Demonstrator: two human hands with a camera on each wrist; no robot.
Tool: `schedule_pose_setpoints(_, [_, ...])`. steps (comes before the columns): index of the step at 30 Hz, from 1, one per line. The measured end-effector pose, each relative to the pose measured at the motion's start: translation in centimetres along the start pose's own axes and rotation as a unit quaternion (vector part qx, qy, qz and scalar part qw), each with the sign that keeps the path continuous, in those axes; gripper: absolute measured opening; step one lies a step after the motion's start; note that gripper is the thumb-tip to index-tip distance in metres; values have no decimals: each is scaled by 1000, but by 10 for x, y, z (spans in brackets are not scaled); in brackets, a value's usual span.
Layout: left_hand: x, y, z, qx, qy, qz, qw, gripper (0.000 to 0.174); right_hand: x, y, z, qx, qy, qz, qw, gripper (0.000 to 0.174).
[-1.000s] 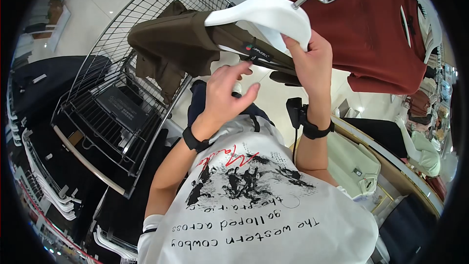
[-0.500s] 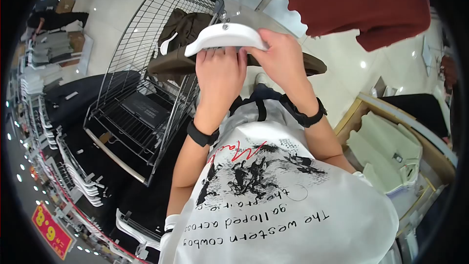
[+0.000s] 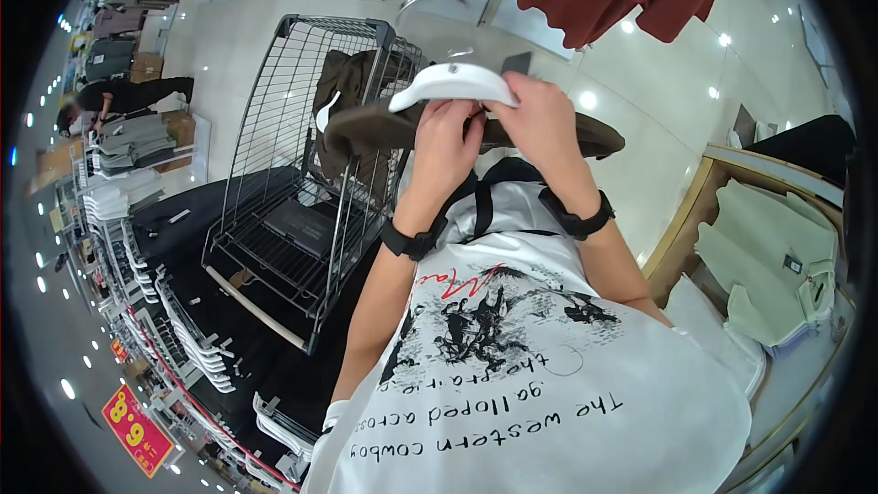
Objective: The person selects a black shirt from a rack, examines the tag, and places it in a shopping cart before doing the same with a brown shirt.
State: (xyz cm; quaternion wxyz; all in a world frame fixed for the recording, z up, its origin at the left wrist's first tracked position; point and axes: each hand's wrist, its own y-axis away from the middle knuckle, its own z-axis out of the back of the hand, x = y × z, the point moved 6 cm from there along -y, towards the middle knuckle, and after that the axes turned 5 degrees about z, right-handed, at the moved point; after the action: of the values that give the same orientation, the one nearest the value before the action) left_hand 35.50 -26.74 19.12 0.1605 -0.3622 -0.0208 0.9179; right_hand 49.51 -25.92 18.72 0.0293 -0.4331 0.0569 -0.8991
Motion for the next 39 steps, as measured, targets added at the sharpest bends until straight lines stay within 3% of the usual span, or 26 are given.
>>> schedule_pose_setpoints(3, [-5, 6, 11, 22, 37, -30, 999, 41, -13, -1, 14, -23, 14, -26, 999, 29])
schedule_pose_setpoints(6, [-5, 18, 29, -12, 50, -50, 997, 43, -24, -3, 21, -23, 16, -54, 998, 30])
schedule_pose_setpoints(7, [-2, 23, 33, -18, 51, -55, 997, 51, -25, -5, 21, -23, 13, -60, 998, 30])
schedule_pose_setpoints(10, [8, 36, 38, 12, 194, 43, 980, 65, -19, -7, 22, -26, 5, -58, 998, 30])
schedule_pose_setpoints(11, [4, 38, 43, 31, 221, 26, 974, 69, -16, -9, 22, -27, 3, -52, 998, 29])
schedule_pose_setpoints(14, [15, 49, 46, 86, 443, 153, 879, 65, -8, -15, 21, -23, -6, -42, 999, 28])
schedule_pose_setpoints(15, [22, 49, 42, 88, 488, 176, 851, 55, -6, -17, 20, -20, -11, -40, 999, 27])
schedule_pose_setpoints(18, [37, 55, 40, 105, 420, 283, 856, 48, 8, -21, 17, -3, 7, -28, 1000, 25])
schedule_pose_setpoints(19, [39, 55, 39, 93, 418, 272, 862, 37, 12, -21, 15, 0, 8, -23, 1000, 25])
schedule_pose_setpoints(22, [45, 62, 33, 180, 356, 253, 881, 31, 20, -21, 7, 8, 7, -8, 1000, 24])
schedule_pose_setpoints(23, [50, 66, 30, 175, 312, 235, 904, 23, 21, -20, 2, 13, 6, -2, 1000, 23])
schedule_pose_setpoints(26, [35, 71, 36, 139, 361, 263, 884, 17, 24, -19, -5, 23, 10, 23, 999, 23])
schedule_pose_setpoints(28, [43, 81, 37, 148, 299, 249, 909, 13, 24, -20, -8, 28, 11, 32, 999, 23])
schedule_pose_setpoints(29, [40, 81, 42, 104, 259, 121, 953, 13, 23, -22, -9, 31, 10, 30, 999, 23])
schedule_pose_setpoints(33, [26, 91, 60, 39, 263, 25, 964, 21, 17, -30, -18, 9, -13, 42, 999, 25])
schedule_pose_setpoints(36, [36, 105, 67, -36, 358, 119, 925, 18, 23, -38, -20, 26, -4, 38, 999, 26])
schedule_pose_setpoints(39, [55, 113, 60, -16, 476, 240, 846, 13, 33, -45, -20, 45, 11, 40, 998, 27])
